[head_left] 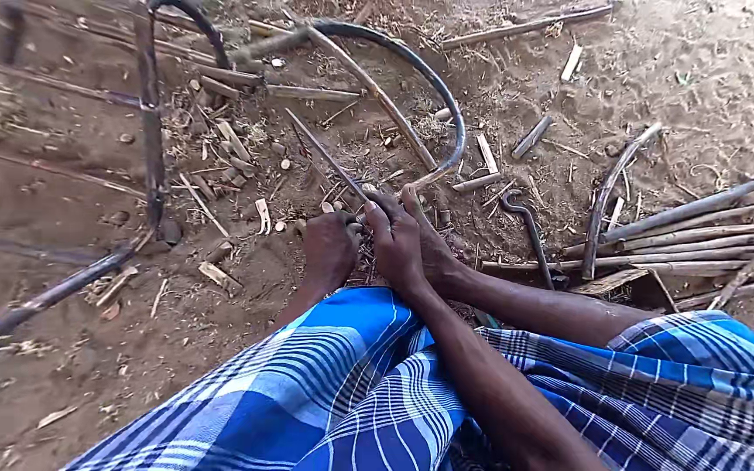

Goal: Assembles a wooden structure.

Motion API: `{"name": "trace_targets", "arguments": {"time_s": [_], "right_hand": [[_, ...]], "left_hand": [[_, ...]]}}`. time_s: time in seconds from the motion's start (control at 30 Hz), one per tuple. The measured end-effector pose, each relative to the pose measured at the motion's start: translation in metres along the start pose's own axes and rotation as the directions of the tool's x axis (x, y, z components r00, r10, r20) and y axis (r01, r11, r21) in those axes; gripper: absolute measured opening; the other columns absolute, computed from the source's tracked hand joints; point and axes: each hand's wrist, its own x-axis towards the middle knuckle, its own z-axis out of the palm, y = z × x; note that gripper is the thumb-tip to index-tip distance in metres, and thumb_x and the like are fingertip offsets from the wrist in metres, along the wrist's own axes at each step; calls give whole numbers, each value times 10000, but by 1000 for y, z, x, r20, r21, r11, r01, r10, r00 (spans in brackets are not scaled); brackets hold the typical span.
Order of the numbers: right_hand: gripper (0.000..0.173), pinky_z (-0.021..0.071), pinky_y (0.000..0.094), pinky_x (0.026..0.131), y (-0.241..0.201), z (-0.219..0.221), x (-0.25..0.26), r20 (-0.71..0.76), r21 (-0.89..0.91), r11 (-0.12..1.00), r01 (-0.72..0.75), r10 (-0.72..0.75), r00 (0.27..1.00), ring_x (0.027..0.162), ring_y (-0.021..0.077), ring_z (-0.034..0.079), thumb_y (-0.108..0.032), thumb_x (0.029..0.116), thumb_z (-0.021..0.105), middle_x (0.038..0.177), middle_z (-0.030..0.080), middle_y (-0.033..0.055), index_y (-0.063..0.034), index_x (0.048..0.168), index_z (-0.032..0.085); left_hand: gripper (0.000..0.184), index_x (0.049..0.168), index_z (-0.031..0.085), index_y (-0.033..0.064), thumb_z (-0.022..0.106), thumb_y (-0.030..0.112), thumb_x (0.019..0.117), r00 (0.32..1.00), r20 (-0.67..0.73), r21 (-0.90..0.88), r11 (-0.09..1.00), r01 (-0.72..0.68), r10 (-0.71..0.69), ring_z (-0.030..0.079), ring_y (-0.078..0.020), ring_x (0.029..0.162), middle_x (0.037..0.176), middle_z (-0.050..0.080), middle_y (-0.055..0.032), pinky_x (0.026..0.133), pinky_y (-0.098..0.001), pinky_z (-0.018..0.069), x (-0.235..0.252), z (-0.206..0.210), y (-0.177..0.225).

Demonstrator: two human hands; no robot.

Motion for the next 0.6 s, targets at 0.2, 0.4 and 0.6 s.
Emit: {"name": "trace_targets", "arguments": {"time_s": [0.2,0.4,0.6], "right_hand": [[359,573,321,656,7,-8,-18,-17,-2,999,39,-39,999,732,93,669,-192,1073,443,1009,738,80,-48,1311,670],[343,592,328,699,2,-13,-18,21,-64,994,89,-88,996,779,92,700,-166,1066,453,1031,752,81,-54,1300,678],[343,561,261,707,9,-16,-13,5,26,995,96,-96,995,793,67,667,-133,1061,447,1081,737,99,-13,1282,680]], "left_hand": [[231,1098,761,56,571,161,1020,1000,29,49,999,-9,7,719,-431,963,1021,742,-213,836,-644,554,-6,2,5],[234,1086,749,17,578,162,1022,998,-7,-16,998,-62,62,721,-430,960,1011,738,-229,859,-646,552,-9,7,-3],[196,1082,773,66,638,181,999,998,55,-26,1000,5,-3,722,-410,981,1011,753,-200,899,-629,539,0,-2,-1]]}}
